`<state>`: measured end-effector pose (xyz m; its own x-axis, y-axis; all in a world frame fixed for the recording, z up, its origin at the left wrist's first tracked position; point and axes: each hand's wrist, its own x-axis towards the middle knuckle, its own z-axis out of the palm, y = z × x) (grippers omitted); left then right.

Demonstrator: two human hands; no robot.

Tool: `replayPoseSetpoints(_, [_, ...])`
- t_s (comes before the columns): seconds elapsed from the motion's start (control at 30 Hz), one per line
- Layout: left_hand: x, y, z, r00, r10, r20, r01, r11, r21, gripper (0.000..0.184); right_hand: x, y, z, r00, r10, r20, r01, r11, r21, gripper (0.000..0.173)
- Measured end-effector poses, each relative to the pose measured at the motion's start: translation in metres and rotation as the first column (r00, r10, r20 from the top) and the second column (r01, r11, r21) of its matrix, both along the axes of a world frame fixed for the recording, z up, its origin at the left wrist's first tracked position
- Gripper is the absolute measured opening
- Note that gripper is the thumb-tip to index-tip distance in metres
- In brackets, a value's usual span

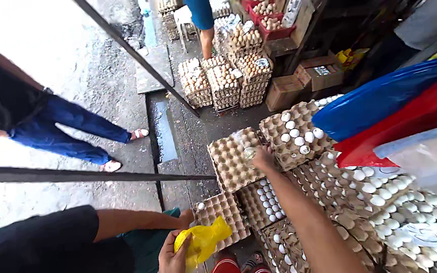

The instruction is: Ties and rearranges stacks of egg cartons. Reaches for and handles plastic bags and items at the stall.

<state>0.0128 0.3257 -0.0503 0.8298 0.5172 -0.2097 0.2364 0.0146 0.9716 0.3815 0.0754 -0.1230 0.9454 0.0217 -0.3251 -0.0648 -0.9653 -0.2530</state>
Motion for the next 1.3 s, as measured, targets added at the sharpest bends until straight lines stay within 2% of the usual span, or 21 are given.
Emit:
replayPoseSetpoints(0.07, [0.021, -0.004, 0.002, 1.000, -0.025, 0.017, 0.026, 0.999, -0.029, 0.010, -0.022, -0.002, 0.026, 0.999, 0.020, -0.042, -0.014, 0.991, 0.133, 0.072])
replayPoseSetpoints(0.13, [0.050, -0.016, 0.009, 0.996, -0.062, 0.068, 0.064, 0.997, -0.031, 0.009, -0.053, -0.012, 0.061, 0.998, 0.013, -0.060, 0.012, 0.919, 0.393, 0.079])
replayPoseSetpoints(0.2, [0.079, -0.036, 0.021, 0.977, -0.153, 0.148, 0.152, 0.988, 0.017, 0.012, -0.103, -0.032, 0.113, 0.999, -0.023, -0.028, 0.036, 0.677, 0.735, 0.075])
replayPoseSetpoints(0.27, [0.108, -0.065, 0.034, 0.916, -0.301, 0.267, 0.293, 0.954, 0.070, 0.019, -0.166, -0.064, 0.174, 0.999, -0.022, -0.025, 0.032, 0.418, 0.908, 0.063])
replayPoseSetpoints(0.37, [0.140, -0.139, 0.059, 0.711, -0.552, 0.435, 0.580, 0.811, 0.080, 0.030, -0.258, -0.122, 0.215, 0.997, -0.071, 0.013, 0.010, 0.317, 0.948, 0.065])
replayPoseSetpoints(0.43, [0.138, -0.203, 0.082, 0.538, -0.691, 0.483, 0.783, 0.622, 0.018, 0.033, -0.315, -0.158, 0.213, 0.988, -0.149, 0.051, -0.009, 0.271, 0.962, 0.069])
replayPoseSetpoints(0.5, [0.117, -0.270, 0.104, 0.355, -0.808, 0.470, 0.916, 0.400, -0.005, 0.033, -0.375, -0.186, 0.213, 0.937, -0.347, 0.035, 0.049, 0.230, 0.972, 0.066])
replayPoseSetpoints(0.57, [0.082, -0.330, 0.116, 0.165, -0.889, 0.428, 0.984, 0.177, -0.011, 0.029, -0.438, -0.210, 0.214, 0.814, -0.581, 0.010, 0.126, 0.193, 0.973, 0.062])
replayPoseSetpoints(0.63, [0.040, -0.383, 0.118, -0.047, -0.925, 0.378, 0.997, -0.065, -0.035, 0.026, -0.508, -0.232, 0.213, 0.648, -0.761, -0.014, 0.120, 0.084, 0.989, 0.057])
replayPoseSetpoints(0.7, [-0.002, -0.423, 0.117, -0.321, -0.883, 0.343, 0.930, -0.362, -0.060, 0.023, -0.584, -0.247, 0.208, 0.490, -0.871, -0.020, 0.054, 0.007, 0.998, 0.054])
replayPoseSetpoints(0.77, [-0.039, -0.450, 0.115, -0.635, -0.723, 0.271, 0.737, -0.672, -0.066, 0.037, -0.658, -0.251, 0.195, 0.305, -0.952, -0.025, 0.024, -0.018, 1.000, 0.054])
replayPoseSetpoints(0.83, [-0.074, -0.468, 0.108, -0.832, -0.515, 0.208, 0.507, -0.857, -0.093, 0.058, -0.727, -0.247, 0.185, 0.105, -0.992, -0.070, 0.023, -0.068, 0.997, 0.052])
replayPoseSetpoints(0.87, [-0.091, -0.475, 0.104, -0.887, -0.423, 0.183, 0.414, -0.906, -0.087, 0.057, -0.758, -0.243, 0.180, 0.034, -0.996, -0.088, 0.021, -0.087, 0.996, 0.052])
replayPoseSetpoints(0.97, [-0.140, -0.496, 0.082, -0.942, -0.329, 0.059, 0.333, -0.938, 0.099, 0.042, -0.832, -0.231, 0.166, -0.140, -0.985, -0.105, 0.163, -0.127, 0.978, 0.051])
replayPoseSetpoints(1.03, [-0.168, -0.506, 0.061, -0.915, -0.402, -0.036, 0.385, -0.896, 0.223, 0.029, -0.857, -0.222, 0.160, -0.420, -0.908, 0.001, 0.430, -0.198, 0.881, 0.058])
replayPoseSetpoints(1.1, [-0.195, -0.511, 0.049, -0.858, -0.513, -0.031, 0.499, -0.846, 0.189, 0.021, -0.863, -0.213, 0.171, -0.647, -0.731, 0.214, 0.559, -0.265, 0.786, 0.068])
replayPoseSetpoints(1.13, [-0.208, -0.513, 0.047, -0.826, -0.564, 0.000, 0.561, -0.821, 0.104, 0.020, -0.859, -0.206, 0.184, -0.691, -0.645, 0.326, 0.555, -0.183, 0.812, 0.069])
replayPoseSetpoints(1.17, [-0.220, -0.513, 0.049, -0.790, -0.613, 0.020, 0.613, -0.790, -0.010, 0.023, -0.851, -0.199, 0.195, -0.686, -0.587, 0.429, 0.540, -0.016, 0.842, 0.066])
replayPoseSetpoints(1.23, [-0.231, -0.510, 0.059, -0.729, -0.684, 0.039, 0.657, -0.714, -0.242, 0.029, -0.826, -0.196, 0.205, -0.570, -0.584, 0.578, 0.494, 0.319, 0.809, 0.057])
replayPoseSetpoints(1.27, [-0.230, -0.510, 0.066, -0.686, -0.726, 0.056, 0.675, -0.663, -0.323, 0.029, -0.813, -0.200, 0.202, -0.476, -0.619, 0.625, 0.498, 0.396, 0.771, 0.053])
replayPoseSetpoints(1.3, [-0.226, -0.513, 0.073, -0.629, -0.774, 0.072, 0.704, -0.607, -0.369, 0.025, -0.802, -0.207, 0.194, -0.373, -0.672, 0.640, 0.538, 0.406, 0.739, 0.051])
